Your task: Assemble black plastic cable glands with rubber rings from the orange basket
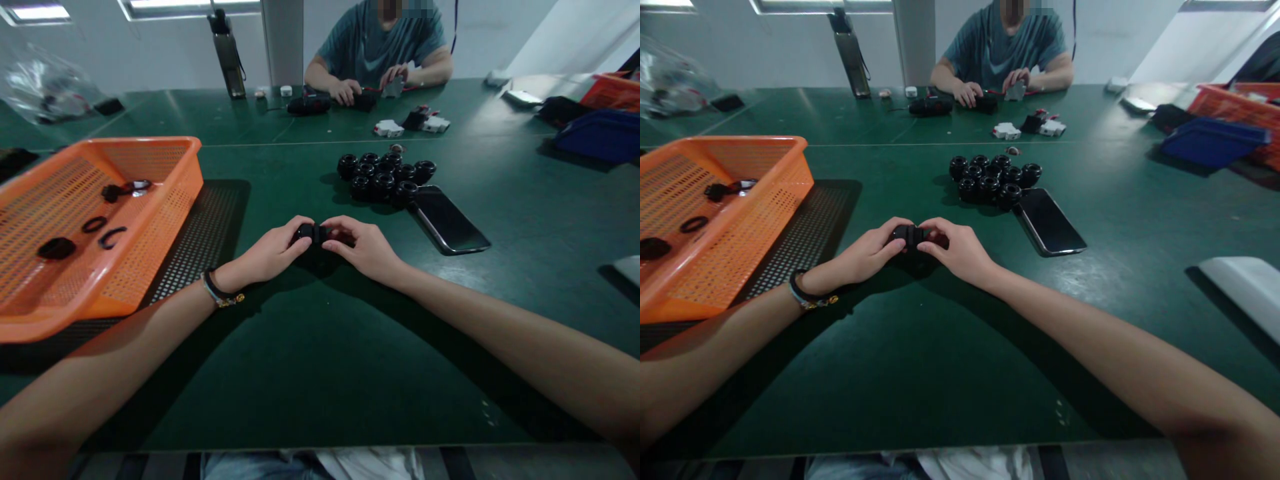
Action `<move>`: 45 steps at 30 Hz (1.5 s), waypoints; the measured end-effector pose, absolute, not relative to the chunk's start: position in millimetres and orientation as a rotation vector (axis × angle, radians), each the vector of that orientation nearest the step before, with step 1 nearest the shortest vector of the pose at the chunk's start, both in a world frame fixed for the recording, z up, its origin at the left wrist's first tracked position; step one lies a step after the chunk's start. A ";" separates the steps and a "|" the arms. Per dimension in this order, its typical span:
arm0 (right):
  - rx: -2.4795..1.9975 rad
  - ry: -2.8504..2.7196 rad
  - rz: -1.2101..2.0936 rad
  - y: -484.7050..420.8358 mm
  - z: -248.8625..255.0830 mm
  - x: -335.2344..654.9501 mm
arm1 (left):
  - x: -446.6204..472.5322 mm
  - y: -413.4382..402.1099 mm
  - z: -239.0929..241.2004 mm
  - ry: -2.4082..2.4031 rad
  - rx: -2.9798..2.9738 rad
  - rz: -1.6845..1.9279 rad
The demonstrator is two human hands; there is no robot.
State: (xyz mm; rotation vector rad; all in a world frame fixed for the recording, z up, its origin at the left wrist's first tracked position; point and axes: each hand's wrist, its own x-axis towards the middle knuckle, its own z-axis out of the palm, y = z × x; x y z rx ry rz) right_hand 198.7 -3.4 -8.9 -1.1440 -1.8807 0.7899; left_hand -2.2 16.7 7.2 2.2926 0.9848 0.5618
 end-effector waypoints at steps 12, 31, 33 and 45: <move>-1.078 -1.902 0.831 -6.3 -7.6 200.2 | -2.7 17.3 6.6 0.978 2.304 0.559; -1.106 -1.839 0.852 -4.8 -9.5 198.2 | -2.6 16.3 7.6 1.003 2.285 0.548; -1.110 -1.842 0.852 -5.0 -9.4 197.9 | -2.7 16.2 7.6 0.997 2.283 0.549; -1.176 -1.912 0.826 -3.3 -8.1 198.5 | -3.8 16.3 8.4 0.991 2.268 0.523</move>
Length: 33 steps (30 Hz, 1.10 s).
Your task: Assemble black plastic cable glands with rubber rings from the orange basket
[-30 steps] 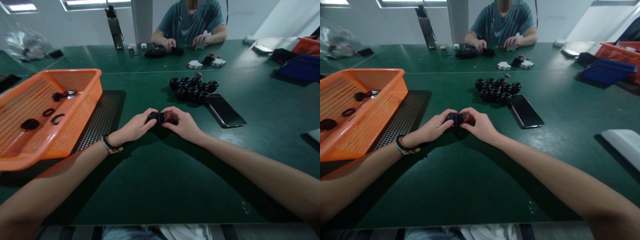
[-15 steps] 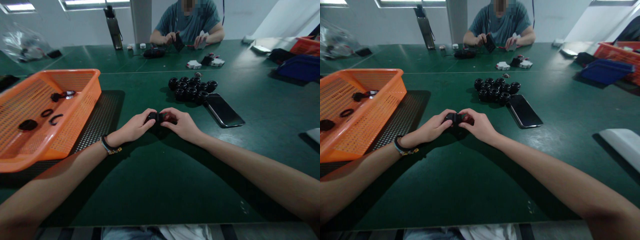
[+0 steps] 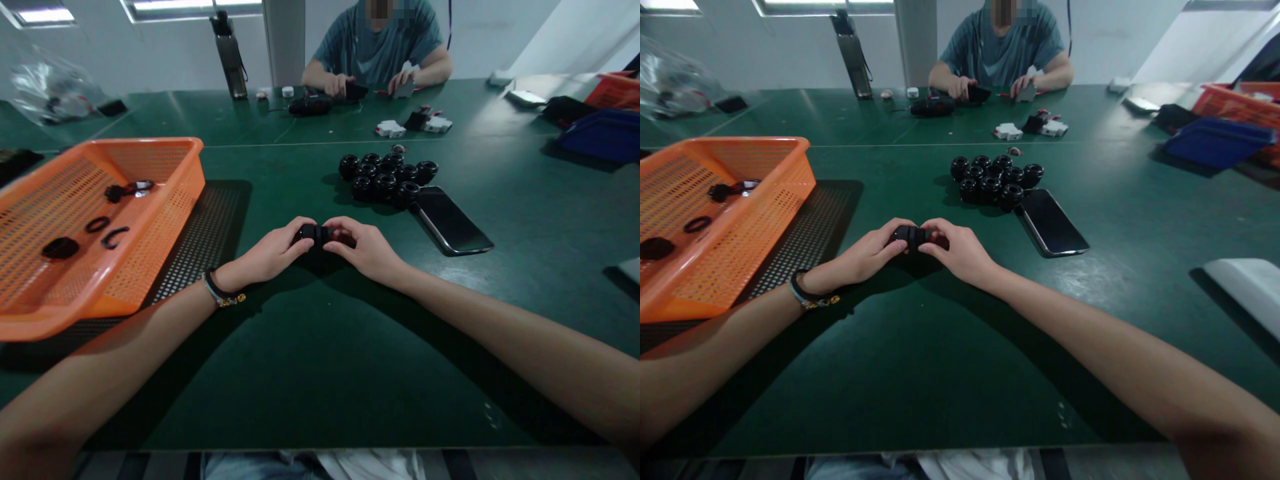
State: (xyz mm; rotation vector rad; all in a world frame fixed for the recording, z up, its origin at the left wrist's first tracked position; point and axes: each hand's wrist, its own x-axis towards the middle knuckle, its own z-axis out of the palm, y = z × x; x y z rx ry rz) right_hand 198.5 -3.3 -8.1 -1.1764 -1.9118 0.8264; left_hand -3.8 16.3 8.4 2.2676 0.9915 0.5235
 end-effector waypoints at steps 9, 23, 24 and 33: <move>-1.211 -2.052 0.731 -5.1 -3.6 198.1 | -2.2 17.7 6.9 0.971 2.275 0.542; -1.150 -2.123 0.553 -10.5 -1.6 198.1 | -1.8 20.1 5.4 0.946 2.338 0.474; -1.160 -2.129 0.536 -10.9 -1.6 197.9 | -1.3 19.9 5.7 0.948 2.345 0.467; -1.208 -2.188 0.485 -9.8 -2.5 199.0 | -0.1 16.0 4.1 0.944 2.454 0.467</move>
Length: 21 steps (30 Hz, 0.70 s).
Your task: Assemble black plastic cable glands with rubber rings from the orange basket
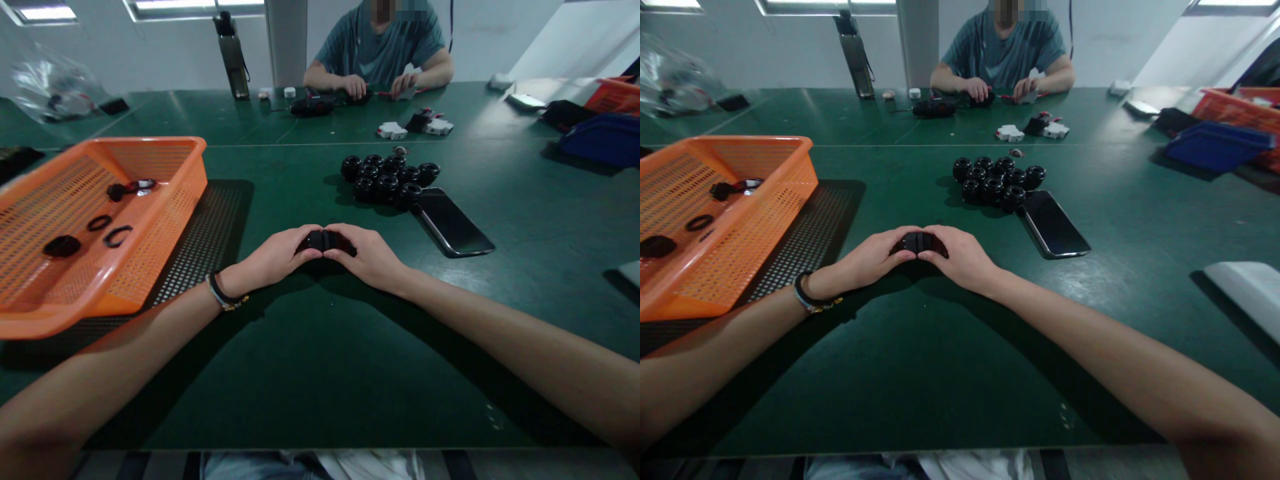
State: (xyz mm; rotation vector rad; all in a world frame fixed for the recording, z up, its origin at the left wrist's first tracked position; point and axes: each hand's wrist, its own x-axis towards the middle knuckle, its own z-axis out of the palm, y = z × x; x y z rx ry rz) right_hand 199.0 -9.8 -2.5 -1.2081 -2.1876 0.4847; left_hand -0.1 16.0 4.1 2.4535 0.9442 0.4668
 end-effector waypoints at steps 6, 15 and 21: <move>-1.224 -2.172 0.526 -9.2 -1.4 198.1 | -2.9 16.6 -3.3 0.968 2.555 0.506; -1.218 -2.160 0.609 -8.9 -0.9 199.4 | -3.6 16.2 -5.6 0.959 2.709 0.530; -1.210 -2.178 0.617 -8.3 -1.6 199.9 | -3.4 15.7 -4.9 0.944 2.758 0.537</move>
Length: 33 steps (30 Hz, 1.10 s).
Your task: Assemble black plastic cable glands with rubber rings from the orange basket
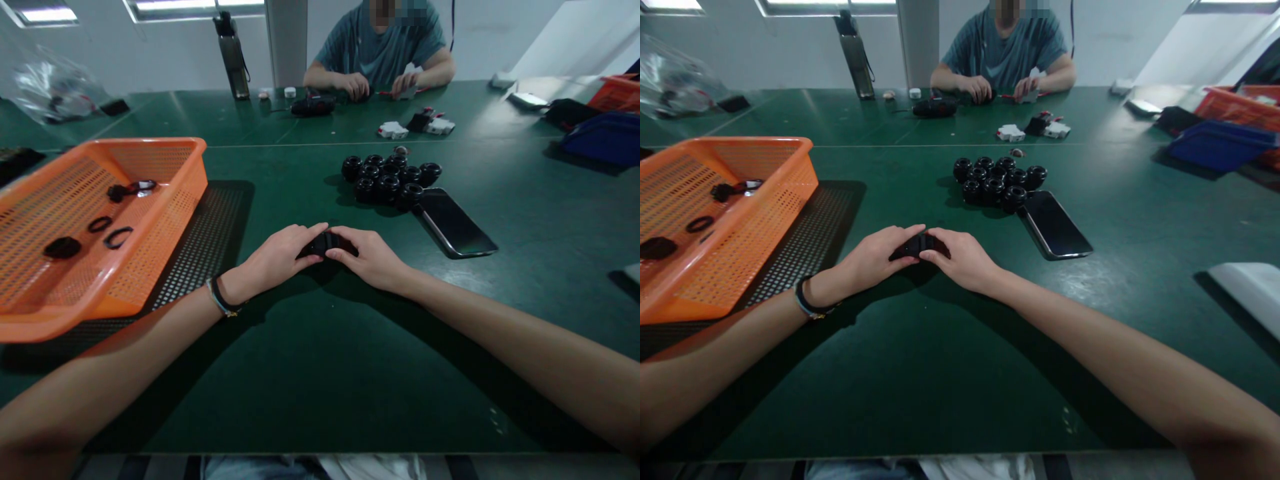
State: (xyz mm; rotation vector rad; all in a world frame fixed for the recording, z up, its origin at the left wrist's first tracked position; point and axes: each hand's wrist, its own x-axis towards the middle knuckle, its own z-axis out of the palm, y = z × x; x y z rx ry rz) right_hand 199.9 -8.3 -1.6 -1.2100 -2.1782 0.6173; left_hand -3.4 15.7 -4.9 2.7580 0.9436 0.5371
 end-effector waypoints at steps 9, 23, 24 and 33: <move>-1.171 -2.122 0.493 -10.3 -4.9 198.5 | -2.9 19.1 1.2 0.941 2.456 0.534; -1.084 -2.194 0.322 -14.4 -7.9 200.2 | -3.9 18.9 3.8 0.824 2.364 0.491; -1.088 -2.202 0.321 -14.3 -8.2 200.5 | -3.4 17.9 3.3 0.832 2.381 0.491; -1.097 -2.238 0.319 -14.3 -9.4 202.1 | 0.5 11.1 1.0 0.959 2.543 0.459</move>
